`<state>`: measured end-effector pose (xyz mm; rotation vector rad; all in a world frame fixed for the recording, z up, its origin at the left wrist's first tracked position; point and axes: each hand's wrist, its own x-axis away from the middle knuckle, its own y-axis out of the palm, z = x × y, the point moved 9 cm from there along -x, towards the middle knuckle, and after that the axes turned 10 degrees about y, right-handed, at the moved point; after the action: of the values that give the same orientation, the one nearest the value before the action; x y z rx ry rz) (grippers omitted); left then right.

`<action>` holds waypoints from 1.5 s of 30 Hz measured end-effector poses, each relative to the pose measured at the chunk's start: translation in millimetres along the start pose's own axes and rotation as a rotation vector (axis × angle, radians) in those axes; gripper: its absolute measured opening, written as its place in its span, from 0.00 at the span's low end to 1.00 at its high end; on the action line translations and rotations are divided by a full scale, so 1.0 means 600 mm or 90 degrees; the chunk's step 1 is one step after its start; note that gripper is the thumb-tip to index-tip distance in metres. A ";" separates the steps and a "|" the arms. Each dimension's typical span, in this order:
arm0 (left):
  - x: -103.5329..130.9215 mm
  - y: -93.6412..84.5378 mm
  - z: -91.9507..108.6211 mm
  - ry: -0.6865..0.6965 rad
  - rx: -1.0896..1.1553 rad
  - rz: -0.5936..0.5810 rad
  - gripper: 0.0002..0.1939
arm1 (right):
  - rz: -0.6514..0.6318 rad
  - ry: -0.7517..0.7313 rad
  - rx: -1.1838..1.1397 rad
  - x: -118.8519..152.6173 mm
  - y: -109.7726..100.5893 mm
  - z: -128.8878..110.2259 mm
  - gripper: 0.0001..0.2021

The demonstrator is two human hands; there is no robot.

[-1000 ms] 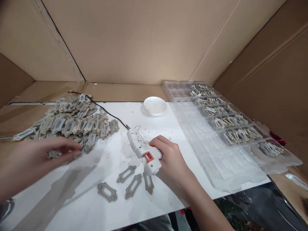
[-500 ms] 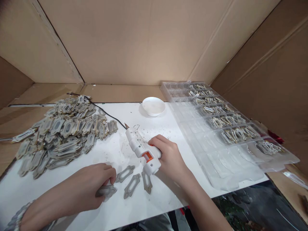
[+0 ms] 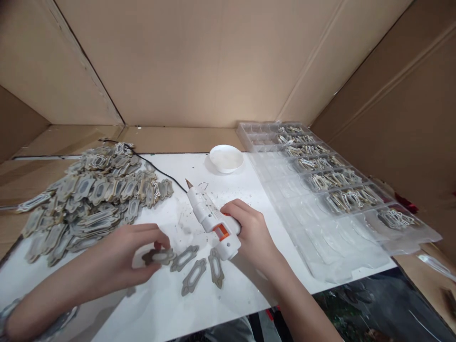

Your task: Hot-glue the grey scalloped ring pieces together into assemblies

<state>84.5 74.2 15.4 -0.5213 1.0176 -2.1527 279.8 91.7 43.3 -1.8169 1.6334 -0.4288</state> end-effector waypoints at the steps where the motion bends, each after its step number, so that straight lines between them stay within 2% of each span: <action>1: -0.003 -0.020 0.008 0.027 0.009 0.046 0.09 | -0.001 0.000 -0.001 0.000 0.000 0.000 0.04; 5: 0.002 -0.091 0.014 0.083 0.005 0.241 0.06 | 0.014 -0.003 -0.013 0.000 -0.005 0.002 0.04; 8: 0.024 -0.119 -0.001 0.054 -0.035 0.389 0.07 | 0.024 -0.013 -0.033 0.002 -0.008 0.003 0.03; 10: 0.042 -0.127 0.001 0.050 -0.074 0.473 0.06 | 0.015 -0.021 -0.057 0.003 -0.007 0.003 0.03; 14: 0.074 -0.133 0.026 0.074 -0.113 0.602 0.04 | -0.015 -0.034 -0.106 0.006 -0.002 0.003 0.02; 17: 0.082 -0.124 0.015 0.045 0.020 0.668 0.06 | -0.013 0.018 -0.146 0.007 0.006 0.016 0.07; 20: 0.053 -0.084 0.000 0.067 0.266 0.623 0.09 | 0.009 0.124 -0.231 0.010 0.017 0.036 0.11; 22: 0.029 -0.055 0.004 0.081 0.331 0.569 0.11 | -0.007 0.169 -0.294 0.014 0.030 0.036 0.13; 25: 0.012 -0.027 0.019 0.084 0.301 0.546 0.11 | -0.056 0.214 -0.387 0.018 0.051 0.025 0.16; 31: 0.006 -0.005 0.034 0.073 0.258 0.554 0.09 | -0.084 0.313 -0.541 0.025 0.076 0.029 0.21; 34: -0.003 0.005 0.027 0.043 0.304 0.523 0.09 | -0.068 0.313 -0.529 0.022 0.072 0.032 0.19; 36: -0.013 0.015 0.017 0.010 0.390 0.483 0.11 | -0.055 0.304 -0.476 0.018 0.065 0.033 0.16; 41: -0.039 0.058 -0.006 -0.145 0.679 0.315 0.18 | -0.061 0.240 -0.336 0.007 0.049 0.016 0.09; 43: -0.044 0.070 -0.010 -0.207 0.726 0.260 0.22 | -0.087 0.222 -0.330 0.005 0.052 0.008 0.08; 45: -0.048 0.078 -0.008 -0.231 0.736 0.208 0.25 | -0.121 0.223 -0.348 0.007 0.060 0.005 0.08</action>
<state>120.7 76.2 -26.3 -0.1335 -0.3721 -1.8603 255.4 87.7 17.1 -2.4236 1.9586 -0.4277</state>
